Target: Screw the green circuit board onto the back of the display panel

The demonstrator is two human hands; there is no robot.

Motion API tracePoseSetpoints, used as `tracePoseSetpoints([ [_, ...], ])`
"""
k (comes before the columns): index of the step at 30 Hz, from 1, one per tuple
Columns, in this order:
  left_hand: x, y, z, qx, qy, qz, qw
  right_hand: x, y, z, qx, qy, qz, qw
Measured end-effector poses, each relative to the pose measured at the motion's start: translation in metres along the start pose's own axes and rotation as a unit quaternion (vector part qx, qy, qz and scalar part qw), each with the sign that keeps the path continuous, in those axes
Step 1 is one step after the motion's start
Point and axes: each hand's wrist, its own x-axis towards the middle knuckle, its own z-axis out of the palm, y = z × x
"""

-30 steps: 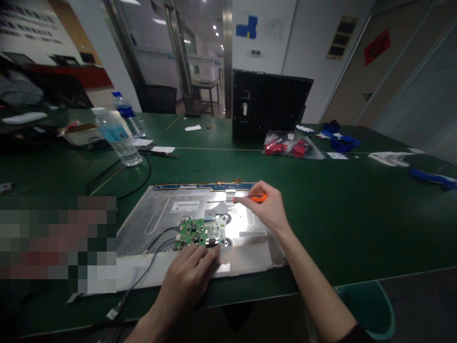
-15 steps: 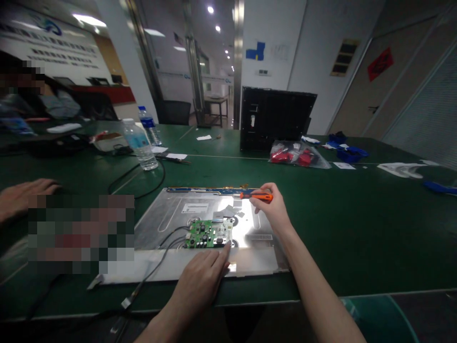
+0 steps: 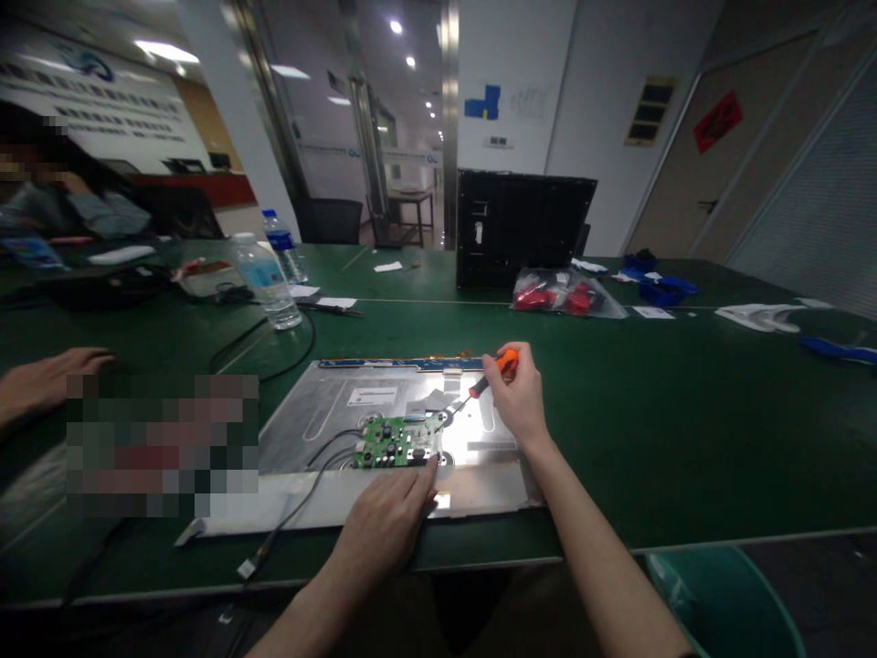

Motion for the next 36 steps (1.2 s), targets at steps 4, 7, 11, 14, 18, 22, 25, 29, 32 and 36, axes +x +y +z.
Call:
tracePoseSetpoints([
  [4,0.000,0.000,0.000,0.011,0.001,0.004,1.000,-0.004,-0.002,0.002,-0.078,0.006,-0.044,0.996],
  [7,0.000,0.000,-0.001,0.013,0.006,0.007,1.000,-0.006,-0.005,0.005,-0.099,-0.005,-0.053,0.994],
  [11,0.001,0.000,-0.001,0.017,0.008,0.009,1.000,-0.006,-0.007,0.006,-0.098,-0.008,-0.050,0.994],
  [14,0.000,0.000,-0.001,0.016,0.005,0.008,1.000,-0.007,-0.007,0.007,-0.096,-0.017,-0.044,0.994],
  [18,0.000,-0.001,0.001,0.007,-0.001,0.004,1.000,-0.008,-0.006,0.009,-0.099,-0.027,-0.042,0.994],
  [22,-0.001,-0.001,0.001,-0.007,0.001,0.002,1.000,-0.008,-0.004,0.009,-0.101,-0.030,-0.044,0.993],
  [25,-0.001,-0.001,0.001,-0.004,0.001,0.000,1.000,-0.009,-0.004,0.008,-0.102,-0.032,-0.048,0.993],
  [29,0.000,-0.001,0.001,0.005,0.002,0.005,1.000,-0.010,-0.008,0.008,-0.095,-0.041,-0.058,0.993],
  [32,0.000,-0.001,0.001,0.007,0.008,0.009,1.000,-0.011,-0.010,0.008,-0.093,-0.047,-0.063,0.993],
  [36,0.000,-0.001,0.000,0.006,0.012,0.009,1.000,-0.012,-0.012,0.007,-0.097,-0.046,-0.083,0.991],
])
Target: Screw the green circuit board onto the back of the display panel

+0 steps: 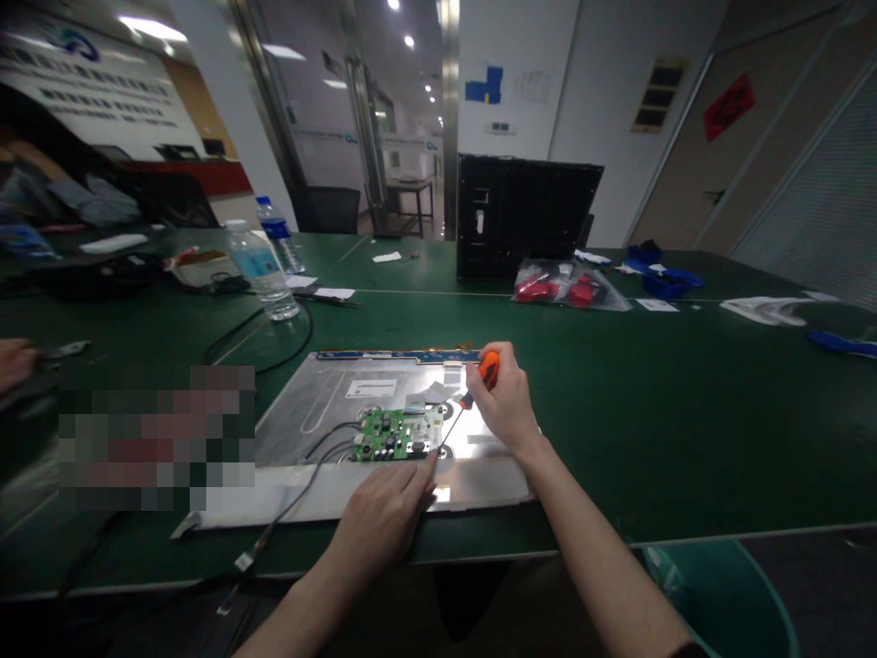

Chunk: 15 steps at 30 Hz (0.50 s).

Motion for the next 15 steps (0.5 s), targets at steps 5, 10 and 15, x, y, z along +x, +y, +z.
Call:
tracePoseSetpoints([
  [5,0.0004,-0.0019,0.0008,-0.017,-0.001,0.001,1.000,-0.0019,-0.0018,-0.0007,-0.009,0.006,-0.040,0.999],
  [10,0.0000,-0.0025,0.0006,-0.031,0.003,0.004,1.000,-0.0022,-0.0011,0.0005,-0.022,0.015,-0.070,0.997],
  [15,-0.0004,-0.0018,0.0005,-0.026,0.001,-0.001,1.000,-0.0022,-0.0013,0.0014,-0.028,0.018,-0.110,0.993],
])
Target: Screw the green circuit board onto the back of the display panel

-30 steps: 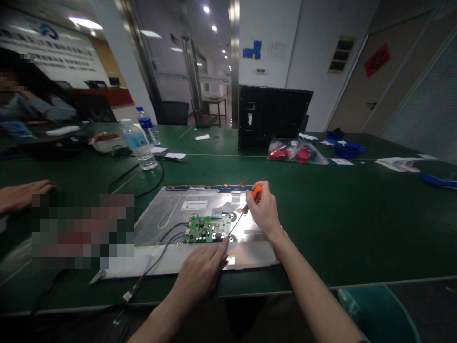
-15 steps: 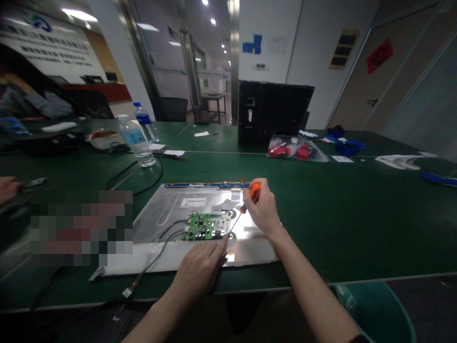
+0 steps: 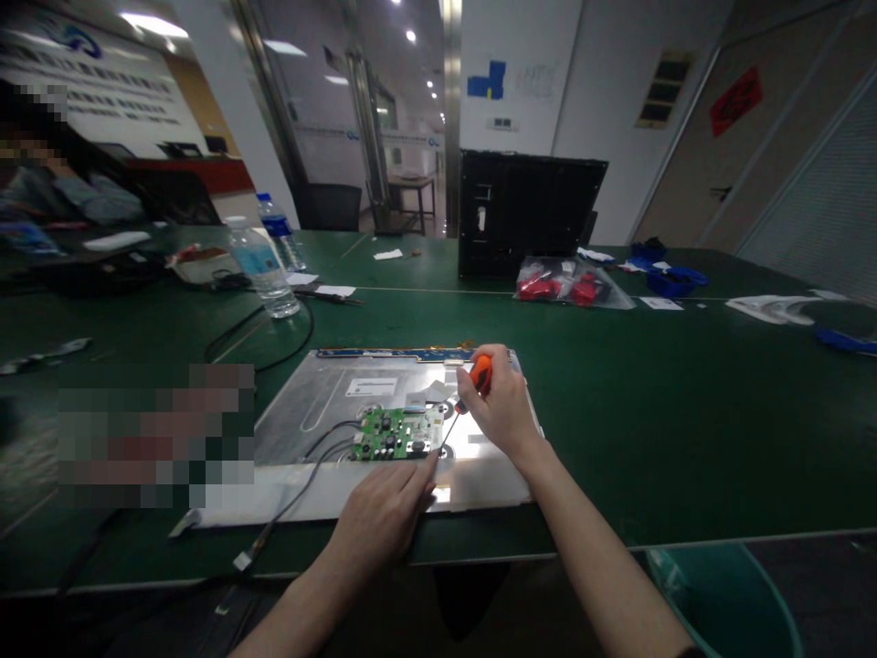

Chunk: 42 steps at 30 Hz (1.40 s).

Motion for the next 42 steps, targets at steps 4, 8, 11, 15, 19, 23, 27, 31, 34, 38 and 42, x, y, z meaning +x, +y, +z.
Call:
tracePoseSetpoints([
  [4,0.000,0.000,0.000,-0.003,0.005,-0.003,1.000,-0.001,-0.002,0.000,0.001,-0.002,-0.020,1.000],
  [8,0.000,0.000,0.000,0.004,0.010,0.003,1.000,-0.002,-0.004,0.000,-0.008,-0.004,-0.040,0.999],
  [11,0.000,0.001,0.000,0.011,0.017,0.004,1.000,-0.001,-0.006,0.001,-0.013,-0.001,-0.067,0.998],
  [15,-0.001,0.002,0.000,0.008,0.028,0.004,1.000,0.001,-0.010,0.004,-0.023,0.002,-0.117,0.993],
  [19,-0.001,0.002,-0.001,0.007,0.032,0.006,0.999,0.005,-0.015,0.007,-0.052,-0.003,-0.165,0.985],
  [23,0.000,0.002,-0.003,0.011,0.029,0.005,1.000,0.008,-0.021,0.009,-0.068,-0.010,-0.200,0.977],
  [27,0.001,0.002,-0.004,0.003,0.007,-0.001,1.000,0.009,-0.024,0.012,-0.073,-0.015,-0.214,0.974],
  [31,-0.001,0.003,-0.003,0.002,-0.007,-0.007,1.000,0.011,-0.026,0.013,-0.095,-0.030,-0.227,0.969],
  [34,-0.001,0.004,-0.002,0.002,-0.005,-0.007,1.000,0.012,-0.026,0.014,-0.108,-0.035,-0.224,0.968],
  [38,0.000,0.003,-0.002,0.006,-0.008,0.000,1.000,0.015,-0.025,0.018,-0.114,-0.046,-0.211,0.970],
  [42,0.000,0.002,-0.002,0.006,-0.019,0.002,1.000,0.017,-0.025,0.016,-0.084,-0.075,-0.192,0.975],
])
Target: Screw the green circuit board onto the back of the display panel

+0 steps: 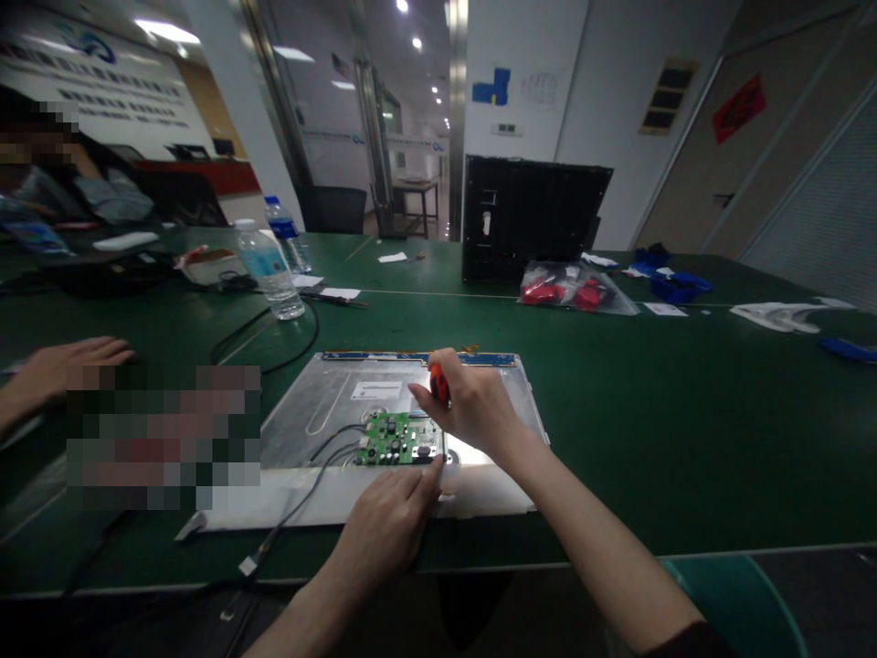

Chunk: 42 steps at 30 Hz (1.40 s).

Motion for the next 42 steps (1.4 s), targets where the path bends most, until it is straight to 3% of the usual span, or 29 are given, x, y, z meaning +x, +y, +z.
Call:
tracePoseSetpoints([
  [5,0.001,0.000,0.000,-0.003,0.007,0.001,1.000,-0.004,0.001,-0.012,0.109,-0.080,0.032,0.990],
  [13,0.001,0.000,-0.001,0.001,0.023,0.005,1.000,-0.012,0.000,-0.006,0.094,0.021,0.027,0.995],
  [22,0.000,0.000,0.003,0.004,0.018,0.006,1.000,-0.012,-0.003,-0.007,0.160,-0.009,0.035,0.986],
  [28,0.000,0.000,0.003,0.006,0.018,0.001,1.000,-0.014,0.000,0.000,0.103,0.065,0.039,0.992],
  [36,0.001,0.000,0.001,0.014,0.009,0.001,1.000,-0.014,0.000,-0.004,0.157,0.033,0.056,0.985],
  [42,0.000,0.000,-0.001,0.001,-0.002,-0.008,1.000,-0.014,0.000,0.000,0.109,0.085,0.036,0.990],
])
